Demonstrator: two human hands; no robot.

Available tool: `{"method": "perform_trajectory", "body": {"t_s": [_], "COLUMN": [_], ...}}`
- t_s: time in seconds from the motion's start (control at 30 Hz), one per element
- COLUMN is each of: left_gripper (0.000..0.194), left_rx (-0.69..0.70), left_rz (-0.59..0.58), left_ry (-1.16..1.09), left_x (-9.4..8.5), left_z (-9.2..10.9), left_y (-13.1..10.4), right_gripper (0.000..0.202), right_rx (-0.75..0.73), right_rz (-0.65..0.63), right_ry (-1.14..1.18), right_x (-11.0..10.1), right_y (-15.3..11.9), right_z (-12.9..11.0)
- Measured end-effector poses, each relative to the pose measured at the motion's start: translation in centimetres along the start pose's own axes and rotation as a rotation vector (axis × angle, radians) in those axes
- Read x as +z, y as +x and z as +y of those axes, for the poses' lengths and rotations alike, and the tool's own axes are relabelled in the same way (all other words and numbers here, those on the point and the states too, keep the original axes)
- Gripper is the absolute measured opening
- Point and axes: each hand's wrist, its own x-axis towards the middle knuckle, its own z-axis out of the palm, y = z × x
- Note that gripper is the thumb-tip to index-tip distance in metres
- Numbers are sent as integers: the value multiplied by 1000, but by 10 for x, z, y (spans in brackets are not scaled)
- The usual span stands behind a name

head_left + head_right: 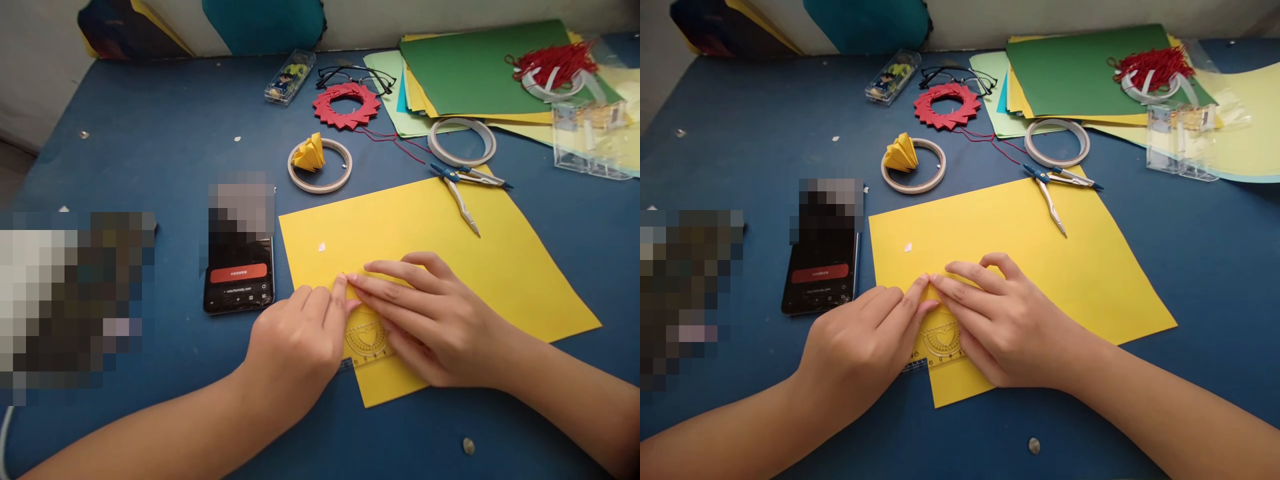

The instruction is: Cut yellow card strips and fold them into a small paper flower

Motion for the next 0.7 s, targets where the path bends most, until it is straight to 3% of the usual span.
{"method": "perform_trajectory", "body": {"t_s": [0.57,0.7], "left_gripper": [19,28], "left_rx": [14,-21], "left_rz": [-35,-17], "left_ry": [63,97], "left_x": [-1,0], "left_z": [0,-1], "left_y": [2,2], "right_gripper": [29,25], "right_rx": [13,23], "right_rz": [-5,11], "right_ry": [-8,-29], "right_x": [0,0], "right_y": [1,-1], "right_z": [-1,-1]}}
